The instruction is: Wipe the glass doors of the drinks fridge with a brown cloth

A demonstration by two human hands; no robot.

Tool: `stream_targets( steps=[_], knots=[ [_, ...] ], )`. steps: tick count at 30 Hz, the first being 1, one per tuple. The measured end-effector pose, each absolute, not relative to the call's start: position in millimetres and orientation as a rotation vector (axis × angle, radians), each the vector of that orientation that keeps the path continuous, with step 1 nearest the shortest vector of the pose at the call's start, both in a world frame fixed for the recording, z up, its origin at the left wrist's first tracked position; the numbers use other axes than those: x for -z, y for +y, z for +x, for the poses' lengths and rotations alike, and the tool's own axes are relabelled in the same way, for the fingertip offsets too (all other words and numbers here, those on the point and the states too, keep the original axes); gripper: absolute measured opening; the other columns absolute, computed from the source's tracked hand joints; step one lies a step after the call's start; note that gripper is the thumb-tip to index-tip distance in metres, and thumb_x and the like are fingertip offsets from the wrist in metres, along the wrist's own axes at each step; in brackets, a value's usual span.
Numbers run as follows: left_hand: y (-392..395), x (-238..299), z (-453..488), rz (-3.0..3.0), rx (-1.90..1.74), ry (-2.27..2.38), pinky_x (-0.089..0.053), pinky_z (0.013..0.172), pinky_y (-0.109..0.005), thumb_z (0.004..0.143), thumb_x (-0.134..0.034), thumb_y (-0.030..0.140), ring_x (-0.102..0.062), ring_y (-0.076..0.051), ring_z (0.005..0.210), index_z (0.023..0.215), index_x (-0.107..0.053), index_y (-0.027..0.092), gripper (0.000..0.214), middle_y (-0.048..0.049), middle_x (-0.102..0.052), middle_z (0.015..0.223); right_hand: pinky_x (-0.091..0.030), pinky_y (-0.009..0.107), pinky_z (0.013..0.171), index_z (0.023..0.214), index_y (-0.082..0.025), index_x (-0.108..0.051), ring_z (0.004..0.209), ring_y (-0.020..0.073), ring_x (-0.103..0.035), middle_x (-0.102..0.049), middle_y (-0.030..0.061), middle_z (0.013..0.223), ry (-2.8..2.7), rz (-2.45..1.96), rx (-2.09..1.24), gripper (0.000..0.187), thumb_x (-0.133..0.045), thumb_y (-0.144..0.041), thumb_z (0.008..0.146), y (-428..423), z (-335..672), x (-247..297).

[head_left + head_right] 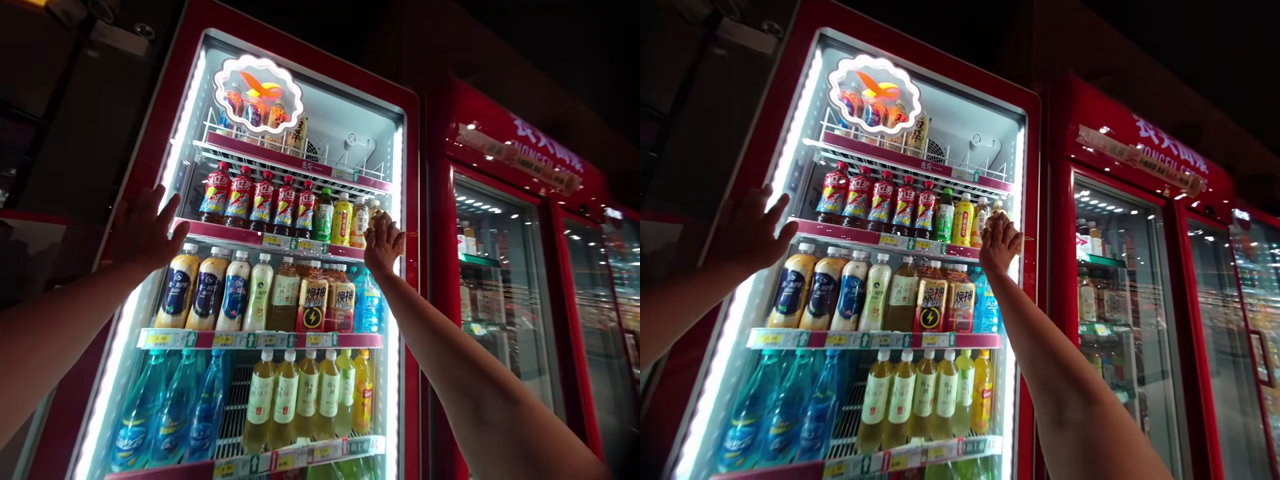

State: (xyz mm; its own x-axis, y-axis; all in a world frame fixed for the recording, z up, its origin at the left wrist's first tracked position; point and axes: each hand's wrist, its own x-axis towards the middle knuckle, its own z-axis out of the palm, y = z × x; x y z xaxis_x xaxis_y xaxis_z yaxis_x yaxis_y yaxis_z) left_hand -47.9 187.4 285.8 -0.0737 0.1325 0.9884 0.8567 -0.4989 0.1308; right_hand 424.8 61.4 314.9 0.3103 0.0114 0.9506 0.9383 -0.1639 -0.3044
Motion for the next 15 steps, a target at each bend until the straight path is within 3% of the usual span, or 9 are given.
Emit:
stream_targets(
  steps=[6,13,15],
  knots=[
    [202,-284,-56,-1.637,1.57,-1.018,-0.004,0.129,-0.048,0.103,-0.016,0.052,-0.012,-0.023,0.16,0.16,-0.033,0.019,0.068,-0.0057,-0.016,0.174,-0.012,0.061,0.129,0.163,-0.029,-0.031,0.161,0.0303,0.006,-0.016,-0.0028,0.175,-1.291,-1.404,1.271,0.062,-0.027,-0.046,0.104,77,381,-307],
    [209,-286,-59,-1.648,1.591,-0.948,-0.006,0.129,-0.052,0.103,-0.022,0.051,-0.015,-0.028,0.159,0.159,-0.036,0.015,0.068,-0.0114,-0.022,0.172,-0.013,0.071,0.125,0.165,-0.021,-0.024,0.16,0.0393,-0.001,-0.015,0.005,0.175,-1.01,-1.497,1.066,0.066,-0.025,-0.043,0.103,81,351,-335],
    [211,-286,-60,-1.652,1.602,-0.93,-0.006,0.129,-0.054,0.103,-0.024,0.051,-0.015,-0.028,0.159,0.159,-0.036,0.016,0.067,-0.0112,-0.021,0.172,-0.013,0.069,0.125,0.166,-0.024,-0.024,0.16,0.0386,-0.001,-0.015,0.0029,0.175,-1.113,-1.474,1.147,0.064,-0.025,-0.043,0.104,89,327,-335]
  ],
)
